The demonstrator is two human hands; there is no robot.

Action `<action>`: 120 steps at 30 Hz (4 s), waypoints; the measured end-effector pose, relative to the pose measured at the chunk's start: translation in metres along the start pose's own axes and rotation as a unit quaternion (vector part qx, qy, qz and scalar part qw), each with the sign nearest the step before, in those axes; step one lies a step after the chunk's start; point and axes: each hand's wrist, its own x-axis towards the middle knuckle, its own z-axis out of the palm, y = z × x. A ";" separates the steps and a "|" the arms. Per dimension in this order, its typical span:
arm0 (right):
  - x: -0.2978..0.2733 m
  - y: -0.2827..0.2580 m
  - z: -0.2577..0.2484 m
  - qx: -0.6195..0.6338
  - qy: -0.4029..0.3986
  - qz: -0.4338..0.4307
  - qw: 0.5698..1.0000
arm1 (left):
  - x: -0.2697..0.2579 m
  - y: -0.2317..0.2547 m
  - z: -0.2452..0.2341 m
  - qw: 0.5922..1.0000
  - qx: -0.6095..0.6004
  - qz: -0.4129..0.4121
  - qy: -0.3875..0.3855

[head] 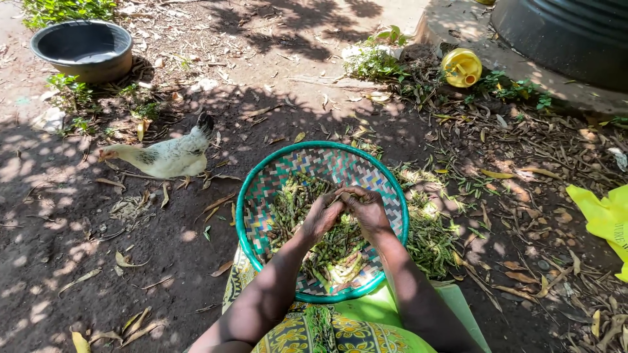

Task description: Cleaning and sorting green beans by hand in a woven basket outdoors.

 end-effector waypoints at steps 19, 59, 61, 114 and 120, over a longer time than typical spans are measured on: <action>0.019 0.000 -0.084 -0.479 0.085 -0.006 0.873 | 0.014 -0.019 -0.041 0.918 -0.342 -0.075 0.188; -0.009 -0.032 -0.006 -0.243 -0.058 0.118 0.961 | 0.016 -0.025 -0.023 0.984 0.092 -0.036 0.148; -0.007 -0.033 -0.006 -0.303 -0.066 0.089 0.947 | 0.014 -0.018 -0.021 0.981 0.147 0.033 0.126; 0.013 0.079 -0.061 -0.684 -0.151 0.087 0.708 | 0.012 -0.012 -0.010 0.981 -0.024 -0.096 0.167; -0.022 -0.097 -0.010 -0.570 0.051 -0.001 0.820 | 0.014 -0.032 -0.015 0.983 -0.037 -0.085 0.159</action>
